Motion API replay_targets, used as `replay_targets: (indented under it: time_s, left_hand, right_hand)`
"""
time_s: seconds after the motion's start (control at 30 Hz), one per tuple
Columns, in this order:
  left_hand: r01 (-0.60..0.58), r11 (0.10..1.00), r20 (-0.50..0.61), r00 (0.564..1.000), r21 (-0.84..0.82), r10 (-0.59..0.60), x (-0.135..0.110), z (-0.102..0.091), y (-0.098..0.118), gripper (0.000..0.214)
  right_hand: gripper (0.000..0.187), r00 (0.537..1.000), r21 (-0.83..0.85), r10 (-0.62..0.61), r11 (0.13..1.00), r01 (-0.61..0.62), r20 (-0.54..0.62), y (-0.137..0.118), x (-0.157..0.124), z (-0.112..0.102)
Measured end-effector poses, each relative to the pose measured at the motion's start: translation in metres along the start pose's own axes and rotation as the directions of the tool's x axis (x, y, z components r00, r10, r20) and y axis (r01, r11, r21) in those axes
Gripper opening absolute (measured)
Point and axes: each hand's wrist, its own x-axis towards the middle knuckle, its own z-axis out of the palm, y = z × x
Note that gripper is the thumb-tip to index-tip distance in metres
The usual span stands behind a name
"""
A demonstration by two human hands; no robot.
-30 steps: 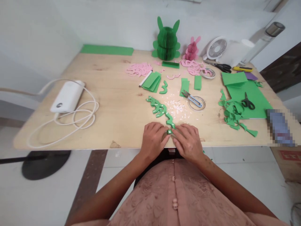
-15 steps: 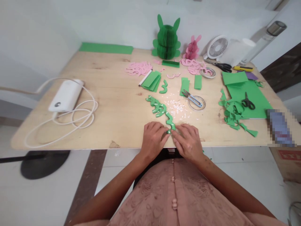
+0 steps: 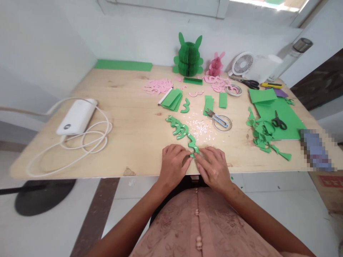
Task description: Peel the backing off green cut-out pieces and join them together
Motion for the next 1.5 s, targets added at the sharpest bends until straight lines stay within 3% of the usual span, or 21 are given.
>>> replay_targets:
  time_s: [0.3, 0.47, 0.63, 0.87, 1.07, 1.13, 1.2, 1.3, 1.4, 1.5]
  left_hand:
    - [-0.029, 0.998, 0.041, 0.999, 0.053, 0.027, 0.000, -0.002, 0.000, 0.016]
    - [-0.020, 0.999, 0.053, 0.998, 0.041, 0.018, 0.002, -0.003, 0.001, 0.013]
    - [-0.010, 0.999, 0.064, 0.998, -0.048, 0.014, 0.005, -0.009, 0.004, 0.014]
    - [-0.017, 0.991, 0.050, 0.998, -0.136, 0.024, 0.005, -0.015, 0.005, 0.013]
    - [0.069, 0.951, 0.022, 0.998, -0.302, -0.065, 0.003, -0.017, 0.005, 0.013]
    - [0.136, 0.912, 0.078, 0.990, -0.386, -0.115, 0.002, -0.020, 0.006, 0.013]
    - [0.209, 0.856, 0.144, 0.977, -0.473, -0.159, 0.002, -0.023, 0.007, 0.013]
    - [0.275, 0.783, 0.186, 0.961, -0.558, -0.206, 0.000, -0.028, 0.011, 0.012]
    - [0.269, 0.762, 0.162, 0.963, -0.590, -0.215, -0.002, -0.033, 0.014, 0.012]
    - [0.215, 0.768, 0.109, 0.976, -0.603, -0.188, -0.005, -0.035, 0.017, 0.014]
  right_hand:
    - [0.032, 1.000, 0.006, 0.008, 1.000, -0.008, 0.012, 0.000, 0.000, 0.001]
    - [0.030, 0.999, 0.090, 0.033, 0.995, -0.030, -0.030, 0.000, 0.000, 0.000]
    - [0.030, 0.976, 0.278, 0.187, 0.949, -0.150, -0.113, 0.005, 0.005, -0.004]
    - [0.025, 0.950, 0.359, 0.312, 0.886, -0.293, 0.006, 0.003, 0.023, -0.006]
    - [0.030, 0.933, 0.397, 0.358, 0.853, -0.339, 0.027, -0.002, 0.030, -0.007]
    - [0.030, 0.919, 0.493, 0.391, 0.791, -0.362, 0.046, -0.002, 0.029, -0.008]
    - [0.031, 0.894, 0.624, 0.440, 0.676, -0.392, 0.085, -0.003, 0.028, -0.010]
    - [0.036, 0.812, 0.790, 0.551, 0.403, -0.461, 0.192, -0.004, 0.026, -0.013]
    - [0.042, 0.706, 0.867, 0.632, 0.105, -0.487, 0.321, -0.008, 0.024, -0.015]
    - [0.044, 0.658, 0.885, 0.635, -0.092, -0.457, 0.405, -0.016, 0.025, -0.020]
